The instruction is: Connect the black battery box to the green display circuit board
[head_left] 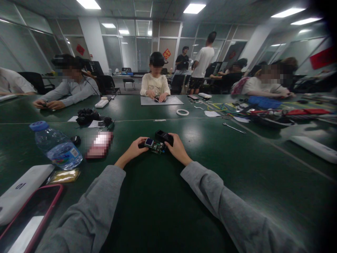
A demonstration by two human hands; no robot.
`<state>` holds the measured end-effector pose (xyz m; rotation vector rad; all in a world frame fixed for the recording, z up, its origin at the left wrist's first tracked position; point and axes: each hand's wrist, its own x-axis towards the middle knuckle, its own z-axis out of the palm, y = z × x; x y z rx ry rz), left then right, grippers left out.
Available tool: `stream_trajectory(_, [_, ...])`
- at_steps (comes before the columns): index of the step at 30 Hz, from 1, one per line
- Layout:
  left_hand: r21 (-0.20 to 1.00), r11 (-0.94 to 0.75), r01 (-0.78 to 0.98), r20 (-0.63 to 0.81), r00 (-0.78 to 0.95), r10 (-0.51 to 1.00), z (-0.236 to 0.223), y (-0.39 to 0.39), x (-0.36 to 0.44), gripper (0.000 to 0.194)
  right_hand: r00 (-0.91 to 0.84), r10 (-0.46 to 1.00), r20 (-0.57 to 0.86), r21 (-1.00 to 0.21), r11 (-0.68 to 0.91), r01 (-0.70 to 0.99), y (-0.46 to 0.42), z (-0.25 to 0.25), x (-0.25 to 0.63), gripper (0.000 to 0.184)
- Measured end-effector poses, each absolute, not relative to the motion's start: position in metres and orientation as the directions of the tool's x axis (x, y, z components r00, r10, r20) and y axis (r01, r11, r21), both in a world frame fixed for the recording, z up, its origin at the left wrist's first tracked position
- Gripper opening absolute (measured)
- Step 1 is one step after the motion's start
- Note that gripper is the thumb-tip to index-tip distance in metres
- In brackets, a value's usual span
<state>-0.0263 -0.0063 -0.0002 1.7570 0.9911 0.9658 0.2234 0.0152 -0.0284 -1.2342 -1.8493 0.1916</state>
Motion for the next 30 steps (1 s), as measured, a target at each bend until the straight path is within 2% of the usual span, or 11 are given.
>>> stream_trajectory(12, [0.92,-0.316,0.233,0.218,0.368,0.904,-0.003,-0.005,-0.026,0.051,-0.084,0.795,0.601,-0.568,0.498,0.655,0.021,-0.033,0.224,0.038])
stream_trajectory(16, [0.917,-0.319,0.238,0.217,0.373,0.902,-0.003,-0.005,-0.027,0.05,0.036,0.754,0.656,-0.607,0.499,0.618,0.011,-0.019,0.222,0.037])
stream_trajectory(18, [0.917,-0.322,0.236,0.221,0.374,0.901,-0.004,-0.004,-0.027,0.049,0.076,0.704,0.706,-0.59,0.525,0.614,0.001,-0.008,0.218,0.037])
stream_trajectory(21, [0.918,-0.324,0.229,0.227,0.368,0.902,-0.006,-0.002,-0.027,0.048,-0.031,0.66,0.751,-0.512,0.611,0.604,-0.016,0.004,0.208,0.039])
stream_trajectory(25, [0.915,-0.342,0.214,0.249,0.367,0.896,-0.01,0.0,-0.028,0.048,-0.233,0.679,0.696,-0.462,0.672,0.579,-0.03,0.009,0.195,0.039])
stream_trajectory(30, [0.915,-0.334,0.228,0.243,0.352,0.904,-0.013,0.002,-0.029,0.052,-0.254,0.714,0.653,-0.496,0.656,0.57,-0.031,0.008,0.192,0.036])
